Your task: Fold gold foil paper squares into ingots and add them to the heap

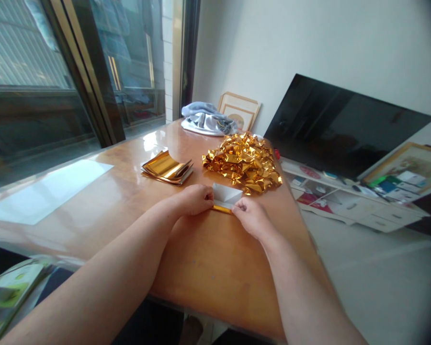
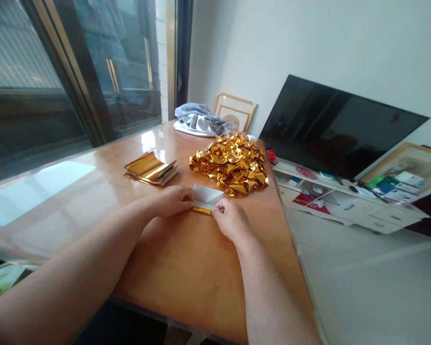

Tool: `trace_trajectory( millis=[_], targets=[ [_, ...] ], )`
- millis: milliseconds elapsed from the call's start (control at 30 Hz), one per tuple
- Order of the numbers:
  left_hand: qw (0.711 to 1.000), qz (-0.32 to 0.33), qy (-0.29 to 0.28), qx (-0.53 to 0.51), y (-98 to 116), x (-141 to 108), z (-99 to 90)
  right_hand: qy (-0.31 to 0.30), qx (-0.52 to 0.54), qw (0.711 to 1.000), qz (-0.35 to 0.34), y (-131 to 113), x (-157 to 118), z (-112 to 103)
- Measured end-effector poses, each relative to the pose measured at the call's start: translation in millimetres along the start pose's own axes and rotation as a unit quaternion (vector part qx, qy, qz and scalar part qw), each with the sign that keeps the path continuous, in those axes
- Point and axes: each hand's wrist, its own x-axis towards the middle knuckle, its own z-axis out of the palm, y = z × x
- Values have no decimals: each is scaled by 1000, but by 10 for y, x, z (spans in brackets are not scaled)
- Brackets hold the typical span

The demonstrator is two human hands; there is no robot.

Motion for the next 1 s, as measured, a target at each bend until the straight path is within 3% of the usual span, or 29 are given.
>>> trace_trajectory(
  millis=[600,767,1000],
  targets=[
    [998,22,4,60,-11,-9,11,2,-21,1000,1,-54,-7,-31],
    [989,92,61,94,130,-54,3,-3,-28,1000,1,-42,0,-19],
    [981,168,8,97,288,-106,37,0,-34,999,-5,-47,-8,-26]
  ],
)
